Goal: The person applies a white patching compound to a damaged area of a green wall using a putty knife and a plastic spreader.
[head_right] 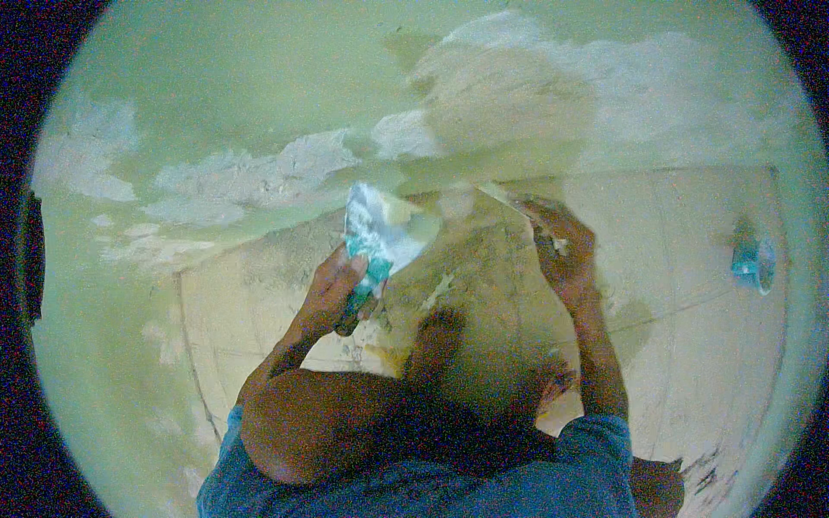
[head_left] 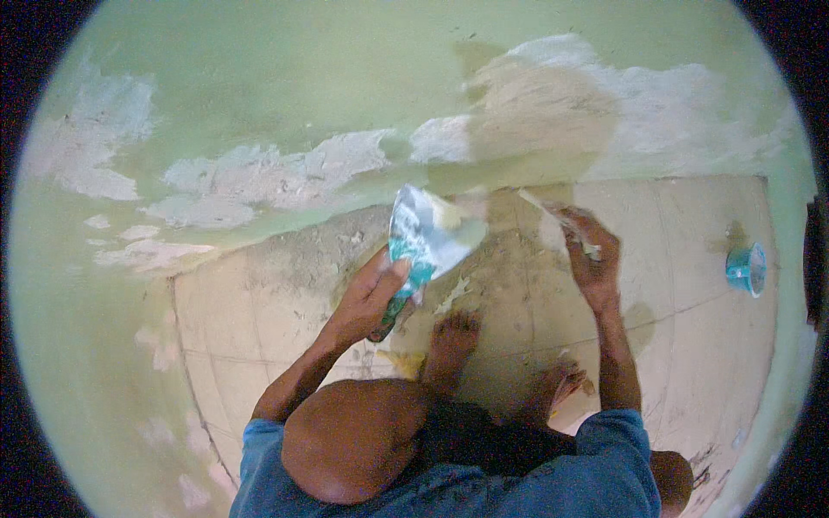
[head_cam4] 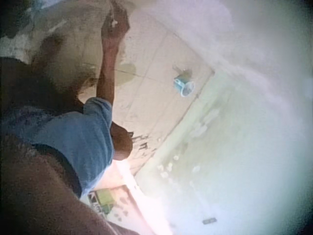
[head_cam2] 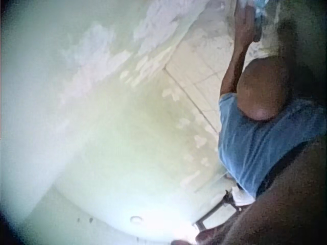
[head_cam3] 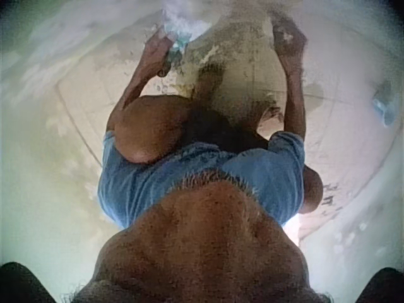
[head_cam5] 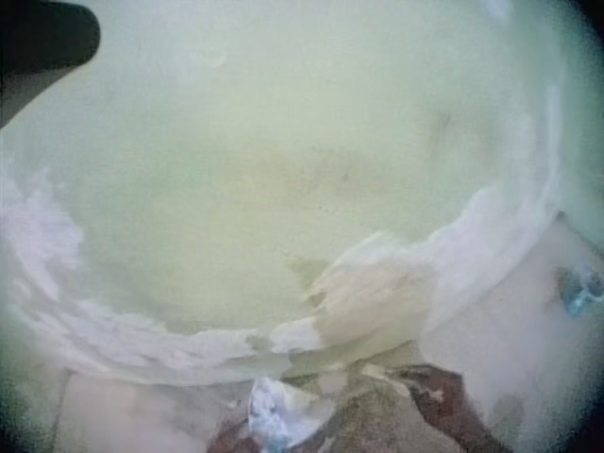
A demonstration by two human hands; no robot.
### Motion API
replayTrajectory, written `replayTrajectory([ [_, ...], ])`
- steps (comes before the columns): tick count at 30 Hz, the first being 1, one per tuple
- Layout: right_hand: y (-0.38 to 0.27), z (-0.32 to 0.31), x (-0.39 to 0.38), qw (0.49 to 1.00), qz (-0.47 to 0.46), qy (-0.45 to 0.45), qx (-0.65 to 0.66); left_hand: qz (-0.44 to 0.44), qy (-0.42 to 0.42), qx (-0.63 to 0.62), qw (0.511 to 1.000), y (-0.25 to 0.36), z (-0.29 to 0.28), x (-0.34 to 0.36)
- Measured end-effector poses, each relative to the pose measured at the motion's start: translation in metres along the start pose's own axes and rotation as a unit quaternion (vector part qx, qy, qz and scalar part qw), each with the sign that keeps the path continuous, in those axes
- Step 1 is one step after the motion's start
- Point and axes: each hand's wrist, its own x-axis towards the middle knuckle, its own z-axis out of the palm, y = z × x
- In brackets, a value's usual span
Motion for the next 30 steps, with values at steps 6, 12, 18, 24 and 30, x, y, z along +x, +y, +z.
replayTrajectory([
  [6,-0.072,-0.001,0.01,0.902,-0.31,-0.127,-0.272,-0.047,0.0,-0.028,0.998,0.014,0.009,-0.006],
  [12,-0.069,0.019,0.003,0.877,-0.313,-0.139,-0.338,-0.047,-0.008,-0.059,0.997,0.012,0.011,-0.007],
  [18,-0.042,0.017,-0.002,0.872,-0.225,-0.238,-0.364,-0.08,0.121,0.063,0.987,0.01,-0.006,-0.02],
  [24,0.114,0.032,-0.014,0.96,0.241,0.142,0.0,0.029,0.289,0.102,0.951,0.034,-0.037,-0.054],
  [30,0.242,0.137,-0.065,0.863,0.236,0.437,0.098,0.197,0.328,0.113,0.917,0.112,-0.027,-0.047],
])
